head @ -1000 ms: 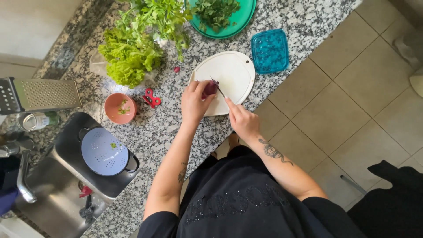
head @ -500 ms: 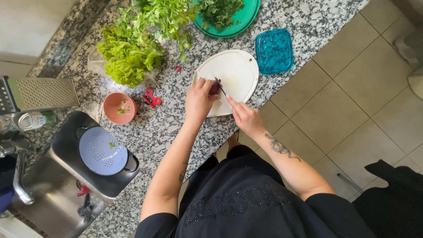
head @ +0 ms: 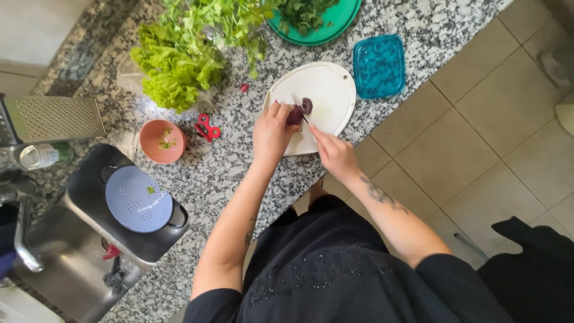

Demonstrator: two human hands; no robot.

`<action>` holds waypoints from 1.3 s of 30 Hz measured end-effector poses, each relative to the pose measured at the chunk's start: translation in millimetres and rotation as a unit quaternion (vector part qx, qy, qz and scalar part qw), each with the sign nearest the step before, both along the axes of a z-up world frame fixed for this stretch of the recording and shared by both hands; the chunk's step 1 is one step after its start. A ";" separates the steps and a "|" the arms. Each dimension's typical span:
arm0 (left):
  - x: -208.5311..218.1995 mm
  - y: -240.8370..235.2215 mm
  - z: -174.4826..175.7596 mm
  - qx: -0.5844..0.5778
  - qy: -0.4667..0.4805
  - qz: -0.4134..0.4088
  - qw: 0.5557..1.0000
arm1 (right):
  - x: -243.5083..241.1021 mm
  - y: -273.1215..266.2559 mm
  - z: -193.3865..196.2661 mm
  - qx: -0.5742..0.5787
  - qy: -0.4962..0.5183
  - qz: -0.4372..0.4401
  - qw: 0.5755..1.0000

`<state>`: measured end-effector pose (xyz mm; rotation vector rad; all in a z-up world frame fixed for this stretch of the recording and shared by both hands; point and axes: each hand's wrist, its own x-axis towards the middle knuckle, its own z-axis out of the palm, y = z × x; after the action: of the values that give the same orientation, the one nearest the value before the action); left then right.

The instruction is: The person peels a red onion over a kitchen sink, discarding the outer layers. They then place the onion on a white cutting board and slice it into thin pieces using a knife. The person continues to slice the onion into smaller segments.

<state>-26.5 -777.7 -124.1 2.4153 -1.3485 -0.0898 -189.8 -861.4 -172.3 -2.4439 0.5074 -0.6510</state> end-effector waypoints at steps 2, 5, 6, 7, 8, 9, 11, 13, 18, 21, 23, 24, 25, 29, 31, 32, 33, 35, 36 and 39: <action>2.1 0.1 -3.9 -0.006 -0.003 0.001 1.000 | -3.5 2.7 9.8 -0.034 0.016 -0.003 0.999; 3.2 0.2 -3.3 -0.016 -0.004 -0.001 1.000 | 14.0 3.0 1.1 -0.120 0.032 -0.024 0.992; 2.6 2.3 -0.5 -0.018 -0.007 -0.001 1.000 | 22.9 4.6 -4.8 -0.169 0.027 -0.038 0.984; -3.1 5.2 -0.4 -0.016 -0.003 -0.003 1.000 | 4.3 9.8 -2.3 -0.167 0.031 -0.040 0.985; -1.5 3.5 -0.1 -0.021 -0.007 -0.002 1.000 | -5.8 9.1 -1.0 -0.219 0.052 -0.036 0.974; 0.3 2.3 0.8 -0.026 -0.012 -0.001 1.000 | -15.7 8.9 0.8 -0.270 0.073 -0.032 0.960; -2.2 -1.4 -4.0 -0.036 -0.027 0.004 0.999 | -27.7 2.1 -1.4 -0.282 0.078 -0.027 0.956; -9.6 11.4 -4.2 -0.037 -0.044 0.009 0.998 | -31.9 7.1 7.4 -0.284 0.081 -0.022 0.955; -9.2 8.3 -4.3 -0.091 0.032 0.024 0.995 | -15.8 -8.7 71.5 0.287 0.048 -0.088 0.953; -21.8 18.8 34.8 -0.170 0.358 0.116 0.911 | -17.6 -13.1 47.5 0.382 0.036 -0.135 0.914; -26.5 19.1 19.8 -0.237 0.483 0.102 0.836 | -4.8 -20.1 58.8 0.402 0.031 -0.119 0.907; -30.6 24.3 12.1 -0.295 0.597 0.089 0.741 | 0.4 -18.9 63.7 0.427 0.029 -0.102 0.898; -35.5 28.9 11.2 -0.296 0.596 0.093 0.741 | 5.7 -15.0 62.5 0.428 0.031 -0.099 0.898; -35.4 27.7 18.1 -0.348 0.656 0.074 0.666 | 33.4 -16.1 56.7 0.607 -0.131 0.015 0.783; -35.4 31.6 18.5 -0.347 0.655 0.087 0.666 | 36.0 -11.0 55.2 0.617 -0.137 -0.001 0.775; -32.6 30.8 14.7 -0.346 0.602 0.117 0.710 | 37.5 -11.2 56.6 0.607 -0.147 -0.013 0.781; -29.4 29.7 10.7 -0.343 0.547 0.148 0.749 | 39.5 -11.7 57.9 0.596 -0.158 -0.025 0.787; -28.1 29.2 20.9 -0.340 0.521 0.163 0.766 | 40.5 -14.2 56.4 0.576 -0.154 -0.024 0.802; -28.9 30.6 25.5 -0.332 0.498 0.176 0.782 | 39.5 -13.8 55.1 0.556 -0.152 -0.026 0.817; -28.2 32.3 46.6 -0.340 0.480 0.203 0.783 | 37.8 -11.9 62.4 0.500 -0.141 -0.024 0.854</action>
<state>-54.7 -745.4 -77.6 1.5526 -0.2749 -0.5315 -152.1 -873.4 -109.9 -1.3309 0.5889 -0.5492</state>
